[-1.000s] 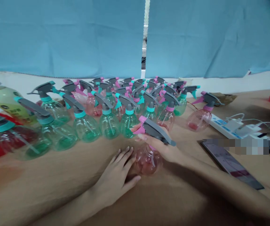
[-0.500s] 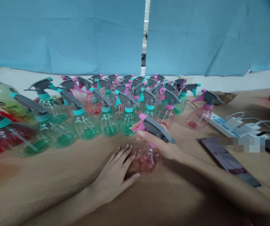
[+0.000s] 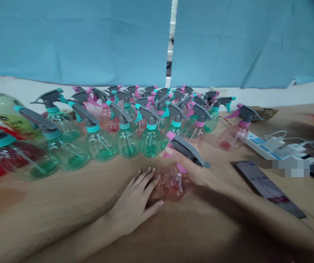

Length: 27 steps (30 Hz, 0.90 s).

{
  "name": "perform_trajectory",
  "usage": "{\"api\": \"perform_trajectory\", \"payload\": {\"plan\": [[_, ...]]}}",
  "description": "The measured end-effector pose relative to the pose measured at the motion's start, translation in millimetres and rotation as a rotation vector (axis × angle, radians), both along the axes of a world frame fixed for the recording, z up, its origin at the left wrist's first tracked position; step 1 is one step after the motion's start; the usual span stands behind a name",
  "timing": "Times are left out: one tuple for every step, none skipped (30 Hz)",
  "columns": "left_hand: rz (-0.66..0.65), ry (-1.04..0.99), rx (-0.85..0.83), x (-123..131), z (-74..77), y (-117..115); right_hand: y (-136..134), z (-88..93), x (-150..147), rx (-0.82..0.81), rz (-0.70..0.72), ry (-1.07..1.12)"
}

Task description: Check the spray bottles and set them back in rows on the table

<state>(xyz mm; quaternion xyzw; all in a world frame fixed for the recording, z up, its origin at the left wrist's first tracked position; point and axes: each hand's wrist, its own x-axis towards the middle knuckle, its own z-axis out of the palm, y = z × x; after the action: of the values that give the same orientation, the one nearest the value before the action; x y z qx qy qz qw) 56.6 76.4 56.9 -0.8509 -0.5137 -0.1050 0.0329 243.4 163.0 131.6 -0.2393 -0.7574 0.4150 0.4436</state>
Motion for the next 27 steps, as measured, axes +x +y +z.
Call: {"api": "perform_trajectory", "payload": {"plan": [[-0.001, 0.001, -0.002, 0.1, 0.3, 0.3, 1.0, -1.1, -1.0, -0.018, 0.017, 0.019], [-0.001, 0.003, -0.005, 0.2, 0.6, 0.6, 1.9, -2.5, -2.1, -0.039, 0.031, 0.042], [0.000, 0.006, -0.010, 0.3, 1.0, 0.8, 2.7, -4.0, -3.1, -0.060, 0.043, 0.069], [0.000, 0.009, -0.015, 0.4, 1.4, 1.0, 3.1, -5.5, -4.0, -0.078, 0.053, 0.092], [0.000, 0.012, -0.020, 0.5, 1.6, 1.1, 3.3, -6.7, -4.6, -0.089, 0.057, 0.110], [-0.001, 0.015, -0.025, 0.7, 1.8, 1.1, 3.0, -7.6, -4.9, -0.090, 0.057, 0.119], [-0.003, 0.016, -0.031, 0.8, 1.7, 1.1, 2.6, -8.2, -4.9, -0.082, 0.053, 0.120], [-0.004, 0.016, -0.035, 0.9, 1.4, 1.1, 1.9, -8.3, -4.7, -0.070, 0.047, 0.117], [-0.004, 0.013, -0.038, 1.0, 1.1, 1.1, 1.2, -8.1, -4.4, -0.060, 0.038, 0.110], [-0.002, 0.009, -0.039, 1.1, 0.7, 1.1, 0.4, -7.6, -4.0, -0.055, 0.031, 0.103], [0.000, 0.003, -0.040, 1.1, 0.3, 1.1, -0.2, -7.0, -3.7, -0.055, 0.028, 0.099], [0.001, -0.003, -0.040, 1.1, 0.2, 1.2, -0.8, -6.3, -3.6, -0.057, 0.026, 0.097], [0.004, -0.007, -0.041, 1.1, 0.3, 1.3, -1.3, -5.6, -3.6, -0.061, 0.025, 0.097], [0.007, -0.010, -0.046, 1.2, 0.6, 1.3, -1.7, -5.0, -3.8, -0.064, 0.024, 0.102], [0.009, -0.012, -0.052, 1.3, 1.2, 1.4, -2.0, -4.5, -4.0, -0.067, 0.024, 0.108], [0.012, -0.013, -0.057, 1.4, 1.9, 1.4, -2.2, -4.2, -4.2, -0.070, 0.023, 0.113], [0.014, -0.012, -0.063, 1.5, 2.5, 1.4, -2.4, -4.1, -4.4, -0.073, 0.020, 0.114], [0.016, -0.013, -0.069, 1.6, 3.0, 1.3, -2.4, -4.3, -4.4, -0.075, 0.017, 0.111], [0.016, -0.015, -0.072, 1.7, 3.3, 1.3, -2.3, -4.7, -4.4, -0.074, 0.011, 0.104], [0.015, -0.018, -0.074, 1.7, 3.3, 1.2, -2.1, -5.4, -4.2, -0.069, 0.006, 0.096], [0.015, -0.020, -0.074, 1.8, 3.1, 1.1, -1.9, -6.2, -3.9, -0.061, 0.001, 0.089], [0.014, -0.021, -0.072, 1.7, 2.6, 1.1, -1.7, -7.0, -3.7, -0.053, -0.002, 0.086], [0.012, -0.021, -0.069, 1.6, 2.0, 1.0, -1.6, -7.9, -3.4, -0.048, -0.003, 0.088], [0.009, -0.020, -0.063, 1.5, 1.4, 0.9, -1.5, -8.7, -3.2, -0.045, -0.003, 0.094], [0.007, -0.017, -0.059, 1.3, 0.9, 0.7, -1.4, -9.4, -3.1, -0.046, -0.002, 0.101], [0.005, -0.016, -0.056, 1.1, 0.6, 0.5, -1.4, -10.0, -3.1, -0.048, -0.002, 0.107], [0.005, -0.015, -0.055, 0.9, 0.6, 0.3, -1.4, -10.4, -3.1, -0.051, -0.001, 0.107]]}}
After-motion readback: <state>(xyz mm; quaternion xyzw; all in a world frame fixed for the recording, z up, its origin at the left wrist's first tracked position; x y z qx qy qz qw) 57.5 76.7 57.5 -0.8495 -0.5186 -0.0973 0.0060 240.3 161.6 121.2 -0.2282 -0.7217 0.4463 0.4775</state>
